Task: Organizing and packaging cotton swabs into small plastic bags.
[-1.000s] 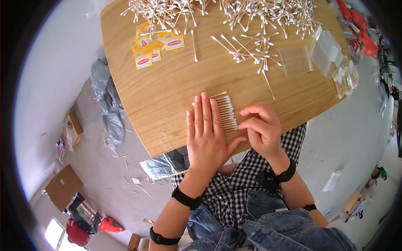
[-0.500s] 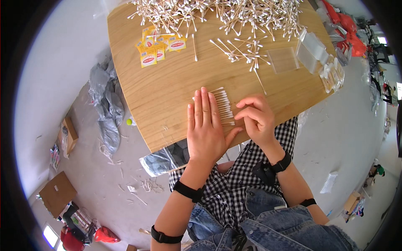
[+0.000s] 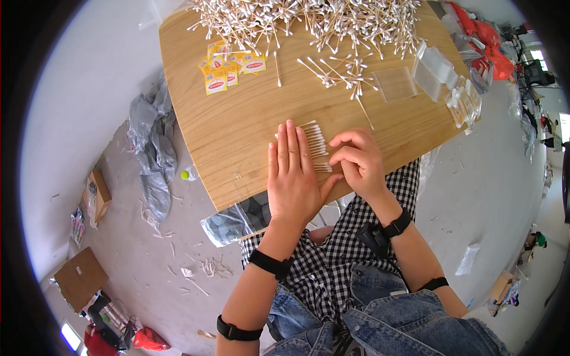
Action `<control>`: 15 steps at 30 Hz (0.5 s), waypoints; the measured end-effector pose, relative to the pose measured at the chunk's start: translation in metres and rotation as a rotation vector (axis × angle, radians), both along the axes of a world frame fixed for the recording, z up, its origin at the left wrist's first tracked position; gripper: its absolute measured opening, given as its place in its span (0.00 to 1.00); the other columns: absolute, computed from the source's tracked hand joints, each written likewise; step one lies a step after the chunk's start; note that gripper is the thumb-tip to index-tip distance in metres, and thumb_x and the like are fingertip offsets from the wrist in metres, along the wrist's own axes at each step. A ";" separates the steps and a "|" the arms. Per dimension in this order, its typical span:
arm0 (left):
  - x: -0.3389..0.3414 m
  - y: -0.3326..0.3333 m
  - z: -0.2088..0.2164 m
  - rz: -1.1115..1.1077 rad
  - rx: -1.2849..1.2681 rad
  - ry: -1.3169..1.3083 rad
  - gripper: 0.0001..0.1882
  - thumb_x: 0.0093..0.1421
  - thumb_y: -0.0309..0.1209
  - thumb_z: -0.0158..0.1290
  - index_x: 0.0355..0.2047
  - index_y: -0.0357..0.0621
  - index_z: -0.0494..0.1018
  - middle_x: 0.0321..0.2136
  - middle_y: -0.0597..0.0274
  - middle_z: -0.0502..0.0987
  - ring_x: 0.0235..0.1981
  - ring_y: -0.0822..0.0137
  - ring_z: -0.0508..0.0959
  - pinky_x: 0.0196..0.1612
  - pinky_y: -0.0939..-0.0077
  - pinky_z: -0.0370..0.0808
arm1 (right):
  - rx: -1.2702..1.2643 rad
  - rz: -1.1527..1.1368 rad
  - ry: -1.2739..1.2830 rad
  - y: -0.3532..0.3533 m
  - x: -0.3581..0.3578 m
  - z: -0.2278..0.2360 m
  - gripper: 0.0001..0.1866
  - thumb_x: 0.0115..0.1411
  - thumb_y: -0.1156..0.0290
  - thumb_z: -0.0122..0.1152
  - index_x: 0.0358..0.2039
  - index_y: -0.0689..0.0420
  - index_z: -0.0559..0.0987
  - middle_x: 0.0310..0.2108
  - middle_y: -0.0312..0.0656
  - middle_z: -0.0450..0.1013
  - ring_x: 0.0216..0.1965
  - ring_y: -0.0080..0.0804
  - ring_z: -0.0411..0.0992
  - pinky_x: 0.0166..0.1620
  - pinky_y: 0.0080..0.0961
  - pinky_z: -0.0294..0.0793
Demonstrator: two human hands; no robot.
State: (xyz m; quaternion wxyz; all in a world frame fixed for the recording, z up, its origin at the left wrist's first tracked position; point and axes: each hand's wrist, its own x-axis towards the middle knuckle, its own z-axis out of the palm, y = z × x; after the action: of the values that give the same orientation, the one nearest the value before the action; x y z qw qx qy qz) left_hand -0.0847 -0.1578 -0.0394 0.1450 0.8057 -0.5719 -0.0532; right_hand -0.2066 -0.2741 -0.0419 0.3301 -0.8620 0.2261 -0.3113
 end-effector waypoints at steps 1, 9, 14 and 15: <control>0.000 0.000 0.000 -0.002 -0.002 0.004 0.56 0.60 0.66 0.45 0.68 0.24 0.49 0.71 0.37 0.48 0.73 0.47 0.47 0.73 0.54 0.46 | 0.026 -0.015 -0.001 0.000 0.000 0.000 0.12 0.49 0.87 0.54 0.24 0.57 0.82 0.37 0.38 0.75 0.41 0.36 0.72 0.43 0.28 0.72; 0.000 0.000 -0.001 0.000 0.010 0.006 0.55 0.60 0.66 0.44 0.68 0.25 0.48 0.71 0.38 0.48 0.73 0.47 0.47 0.73 0.54 0.46 | 0.014 -0.051 0.009 0.001 0.003 0.000 0.14 0.49 0.87 0.52 0.28 0.57 0.82 0.40 0.40 0.75 0.43 0.37 0.72 0.45 0.30 0.73; 0.000 0.000 -0.001 -0.001 0.001 0.008 0.55 0.60 0.66 0.45 0.68 0.25 0.48 0.71 0.38 0.48 0.73 0.48 0.47 0.73 0.54 0.46 | -0.034 0.003 0.036 -0.002 -0.001 -0.003 0.15 0.49 0.87 0.51 0.30 0.56 0.83 0.42 0.41 0.75 0.45 0.38 0.72 0.46 0.30 0.73; 0.000 0.000 -0.001 0.000 0.000 0.007 0.55 0.60 0.66 0.45 0.68 0.25 0.48 0.71 0.38 0.48 0.73 0.48 0.47 0.73 0.54 0.46 | -0.035 0.004 0.035 -0.001 0.000 -0.001 0.15 0.49 0.87 0.51 0.30 0.56 0.83 0.42 0.41 0.75 0.45 0.38 0.72 0.46 0.30 0.73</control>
State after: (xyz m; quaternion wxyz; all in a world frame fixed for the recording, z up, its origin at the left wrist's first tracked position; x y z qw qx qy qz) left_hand -0.0847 -0.1582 -0.0404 0.1470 0.8055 -0.5714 -0.0563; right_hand -0.2062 -0.2752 -0.0430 0.3116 -0.8733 0.2250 -0.2993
